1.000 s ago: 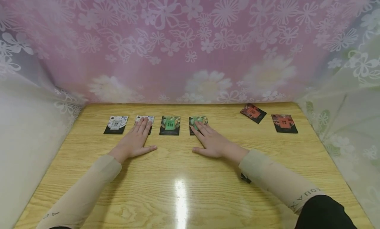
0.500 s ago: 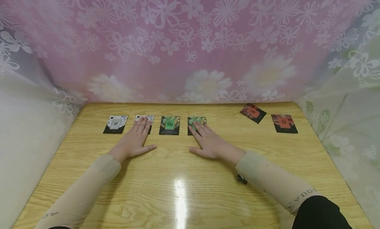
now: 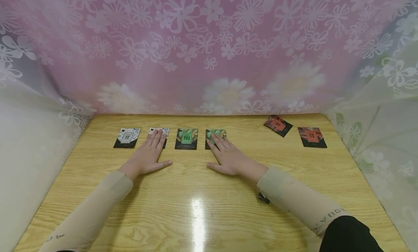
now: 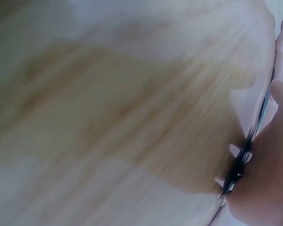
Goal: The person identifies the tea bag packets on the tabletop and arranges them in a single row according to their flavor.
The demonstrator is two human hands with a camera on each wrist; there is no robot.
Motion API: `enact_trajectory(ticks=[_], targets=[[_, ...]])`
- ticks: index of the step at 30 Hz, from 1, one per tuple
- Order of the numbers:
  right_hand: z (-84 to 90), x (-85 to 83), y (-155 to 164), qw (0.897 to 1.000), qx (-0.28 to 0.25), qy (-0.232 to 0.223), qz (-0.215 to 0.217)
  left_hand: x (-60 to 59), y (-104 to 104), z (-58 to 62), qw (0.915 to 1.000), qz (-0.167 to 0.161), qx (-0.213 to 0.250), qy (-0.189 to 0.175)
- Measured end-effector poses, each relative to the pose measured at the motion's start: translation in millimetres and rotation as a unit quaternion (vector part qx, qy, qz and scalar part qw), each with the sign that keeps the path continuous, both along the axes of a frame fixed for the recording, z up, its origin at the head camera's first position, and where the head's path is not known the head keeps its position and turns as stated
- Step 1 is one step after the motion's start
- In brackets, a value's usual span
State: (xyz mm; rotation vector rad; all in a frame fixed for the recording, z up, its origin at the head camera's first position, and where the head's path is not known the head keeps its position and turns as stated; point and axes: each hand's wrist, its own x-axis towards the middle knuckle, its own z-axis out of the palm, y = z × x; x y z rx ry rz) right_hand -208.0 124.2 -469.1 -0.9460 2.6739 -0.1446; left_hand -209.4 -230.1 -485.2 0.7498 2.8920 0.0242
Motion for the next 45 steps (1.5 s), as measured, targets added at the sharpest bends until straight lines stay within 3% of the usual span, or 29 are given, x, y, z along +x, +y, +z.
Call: enact_trajectory(ticks=[9,18,29,45], targets=[[3.0,1.0,-1.0,1.000,-0.013,0.004,0.001,1.0,-0.6,-0.9,1.0000,-0.001,-0.002,0.003],[13.9,-5.3,13.7,0.996,-0.054,0.065,0.001,0.7,-0.7,0.0,1.0000,-0.001,0.000,0.006],[14.9,-21.4,69.8,0.992,-0.049,0.108,-0.038,-0.6,-1.6,-2.8,0.9999,0.001,0.010,0.001],[7.3,-34.3,158.7,0.991,-0.029,0.084,-0.095,-0.3,-2.4,-4.2,0.9997,-0.003,0.022,0.007]])
